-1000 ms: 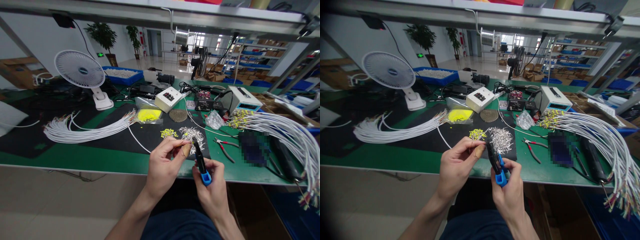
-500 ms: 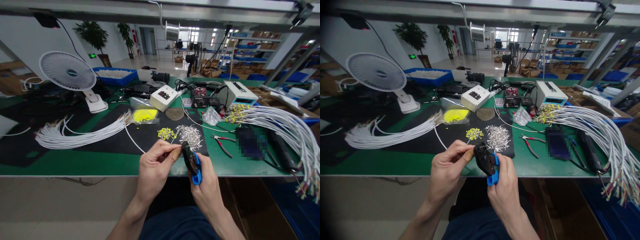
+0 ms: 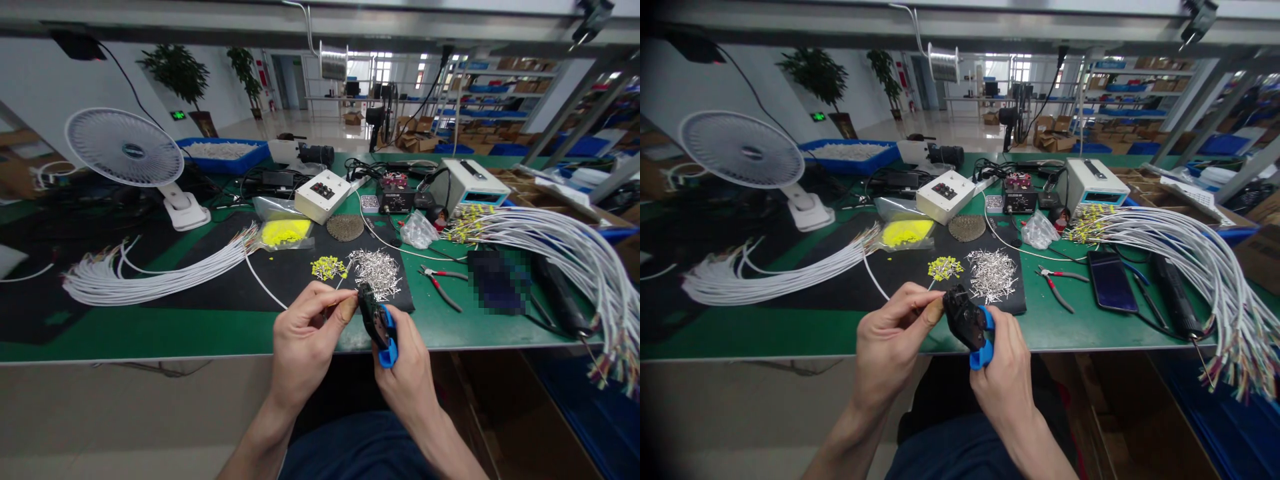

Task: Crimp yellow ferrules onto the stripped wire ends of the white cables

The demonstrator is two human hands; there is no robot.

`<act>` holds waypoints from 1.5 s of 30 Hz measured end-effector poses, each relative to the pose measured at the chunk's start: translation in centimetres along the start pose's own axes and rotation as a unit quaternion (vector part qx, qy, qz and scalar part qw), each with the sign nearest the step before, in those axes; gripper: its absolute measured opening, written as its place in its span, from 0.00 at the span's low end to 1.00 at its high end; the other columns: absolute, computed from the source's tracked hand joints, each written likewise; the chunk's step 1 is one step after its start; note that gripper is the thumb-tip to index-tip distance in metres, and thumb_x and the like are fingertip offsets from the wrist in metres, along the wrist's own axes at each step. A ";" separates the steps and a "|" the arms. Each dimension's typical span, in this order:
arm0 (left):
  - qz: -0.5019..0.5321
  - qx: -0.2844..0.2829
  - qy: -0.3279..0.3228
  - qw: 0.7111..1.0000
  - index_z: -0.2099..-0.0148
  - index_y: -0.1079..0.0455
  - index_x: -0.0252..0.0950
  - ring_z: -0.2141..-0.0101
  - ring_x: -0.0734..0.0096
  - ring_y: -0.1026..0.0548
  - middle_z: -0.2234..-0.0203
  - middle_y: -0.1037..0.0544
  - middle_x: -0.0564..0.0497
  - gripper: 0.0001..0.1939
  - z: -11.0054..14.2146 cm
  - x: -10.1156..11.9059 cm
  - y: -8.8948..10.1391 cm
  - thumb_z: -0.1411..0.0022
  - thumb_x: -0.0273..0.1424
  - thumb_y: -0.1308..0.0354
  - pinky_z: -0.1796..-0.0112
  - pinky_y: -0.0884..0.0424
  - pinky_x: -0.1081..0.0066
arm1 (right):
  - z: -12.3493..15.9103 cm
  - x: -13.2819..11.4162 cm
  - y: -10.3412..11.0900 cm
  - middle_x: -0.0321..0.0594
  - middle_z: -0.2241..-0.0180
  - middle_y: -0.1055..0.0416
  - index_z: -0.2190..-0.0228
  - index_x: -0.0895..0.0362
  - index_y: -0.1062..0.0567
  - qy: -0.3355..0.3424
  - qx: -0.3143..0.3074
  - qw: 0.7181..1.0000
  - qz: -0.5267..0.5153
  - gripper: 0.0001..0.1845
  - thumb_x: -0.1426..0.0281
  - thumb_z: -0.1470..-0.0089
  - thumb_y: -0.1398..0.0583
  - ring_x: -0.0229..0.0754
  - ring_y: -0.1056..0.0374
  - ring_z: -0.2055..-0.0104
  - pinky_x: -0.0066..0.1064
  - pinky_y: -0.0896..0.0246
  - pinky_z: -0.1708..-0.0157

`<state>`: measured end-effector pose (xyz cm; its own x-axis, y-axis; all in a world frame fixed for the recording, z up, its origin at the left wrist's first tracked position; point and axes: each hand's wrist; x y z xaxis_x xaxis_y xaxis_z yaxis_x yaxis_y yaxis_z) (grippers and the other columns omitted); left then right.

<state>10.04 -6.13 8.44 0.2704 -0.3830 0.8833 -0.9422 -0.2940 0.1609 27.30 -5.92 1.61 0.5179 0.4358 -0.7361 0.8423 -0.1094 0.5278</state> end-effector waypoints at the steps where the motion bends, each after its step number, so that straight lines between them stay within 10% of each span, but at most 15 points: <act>1: -0.002 0.000 0.000 1.000 0.54 0.17 0.44 0.72 0.77 0.33 0.67 0.25 0.54 0.06 0.0 0.0 0.0 0.32 0.31 0.33 0.74 0.40 0.75 | -0.1 0.1 0.0 0.49 0.50 0.29 0.41 0.56 0.34 0.001 -0.001 1.000 -0.002 0.31 0.79 0.46 0.42 0.55 0.31 0.48 0.46 0.35 0.48; 26: 0.009 0.055 -0.044 0.997 0.56 0.17 0.41 0.71 0.75 0.30 0.67 0.22 0.53 0.04 -1.6 -0.1 -1.9 0.33 0.30 0.32 0.71 0.35 0.75 | -3.1 2.5 -0.8 0.32 0.74 0.30 0.66 0.54 0.29 -0.030 -0.001 1.000 -0.004 0.02 0.71 0.43 0.39 0.39 0.37 0.76 0.31 0.44 0.71; 32: 0.017 0.048 -0.044 0.998 0.57 0.17 0.38 0.69 0.72 0.28 0.67 0.22 0.51 0.05 -3.1 -0.8 -2.3 0.33 0.31 0.33 0.68 0.33 0.73 | -4.1 2.5 -1.3 0.27 0.79 0.35 0.67 0.56 0.27 -0.051 0.014 0.998 0.014 0.10 0.62 0.37 0.38 0.35 0.43 0.80 0.29 0.45 0.74; 40: 0.029 0.042 -0.050 0.997 0.57 0.17 0.38 0.68 0.71 0.28 0.67 0.23 0.50 0.05 -3.2 -0.7 -2.2 0.31 0.32 0.34 0.68 0.32 0.72 | -3.9 1.3 -0.2 0.34 0.74 0.28 0.64 0.55 0.27 -0.054 -0.021 0.998 -0.016 0.10 0.62 0.35 0.41 0.41 0.34 0.74 0.33 0.41 0.70; 45: 0.034 0.041 -0.051 0.997 0.55 0.17 0.40 0.66 0.71 0.26 0.65 0.22 0.50 0.06 -2.4 -0.4 -1.6 0.32 0.32 0.34 0.68 0.31 0.72 | -2.7 -0.7 2.3 0.44 0.51 0.24 0.45 0.53 0.28 -0.050 -0.085 0.993 -0.059 0.19 0.58 0.32 0.42 0.48 0.27 0.50 0.36 0.34 0.49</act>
<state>11.02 -3.43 8.86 0.2287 -0.4902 0.8411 -0.9409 -0.3329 0.0618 28.46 -4.09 4.44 0.4359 0.3444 -0.8315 0.8653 0.0935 0.4924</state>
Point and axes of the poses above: each hand's wrist, its own z-axis away from the middle knuckle, its own y-axis out of the back of the hand, x = y × z
